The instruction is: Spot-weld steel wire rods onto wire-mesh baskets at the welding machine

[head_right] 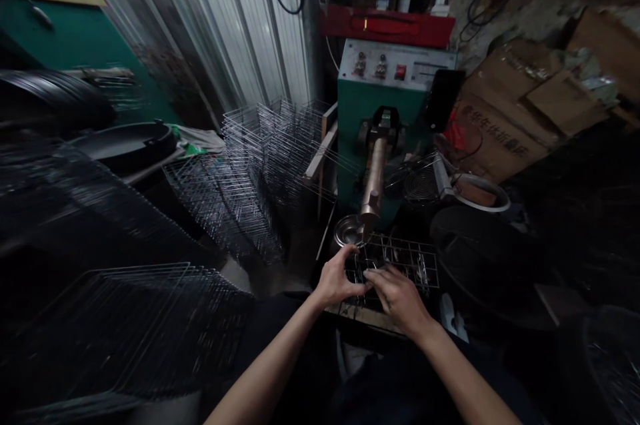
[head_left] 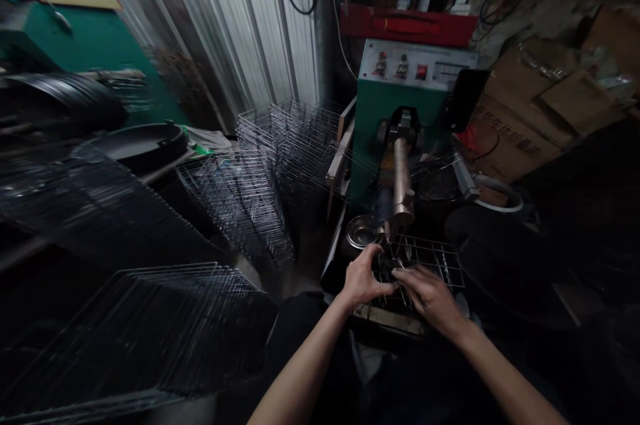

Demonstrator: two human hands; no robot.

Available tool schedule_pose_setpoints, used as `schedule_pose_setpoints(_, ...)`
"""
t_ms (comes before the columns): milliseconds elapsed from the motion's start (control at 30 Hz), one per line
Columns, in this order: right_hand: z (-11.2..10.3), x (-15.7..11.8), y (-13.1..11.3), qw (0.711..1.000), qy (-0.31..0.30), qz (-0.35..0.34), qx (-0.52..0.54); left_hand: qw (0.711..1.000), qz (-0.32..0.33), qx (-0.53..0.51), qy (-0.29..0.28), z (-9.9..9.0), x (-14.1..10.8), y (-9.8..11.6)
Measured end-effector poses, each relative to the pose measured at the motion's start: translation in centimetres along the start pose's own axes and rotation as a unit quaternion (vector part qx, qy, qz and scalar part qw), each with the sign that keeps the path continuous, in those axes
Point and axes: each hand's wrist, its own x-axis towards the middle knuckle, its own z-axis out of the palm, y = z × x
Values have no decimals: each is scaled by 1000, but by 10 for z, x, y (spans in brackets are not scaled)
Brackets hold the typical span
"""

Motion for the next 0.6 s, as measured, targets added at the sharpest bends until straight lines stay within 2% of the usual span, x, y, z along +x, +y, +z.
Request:
schedule_pose_setpoints(200,3,-1,2,1000,19,-6,11,1000,-2,12,8,1,-1,4)
schedule_pose_setpoints(333,2,2,-2,999,34,18,20,999,-9,38,9,-3,-1,9)
schedule_pose_setpoints(600,11,28,6,995,75,69,14,999,-14,40,1,-14,31,-1)
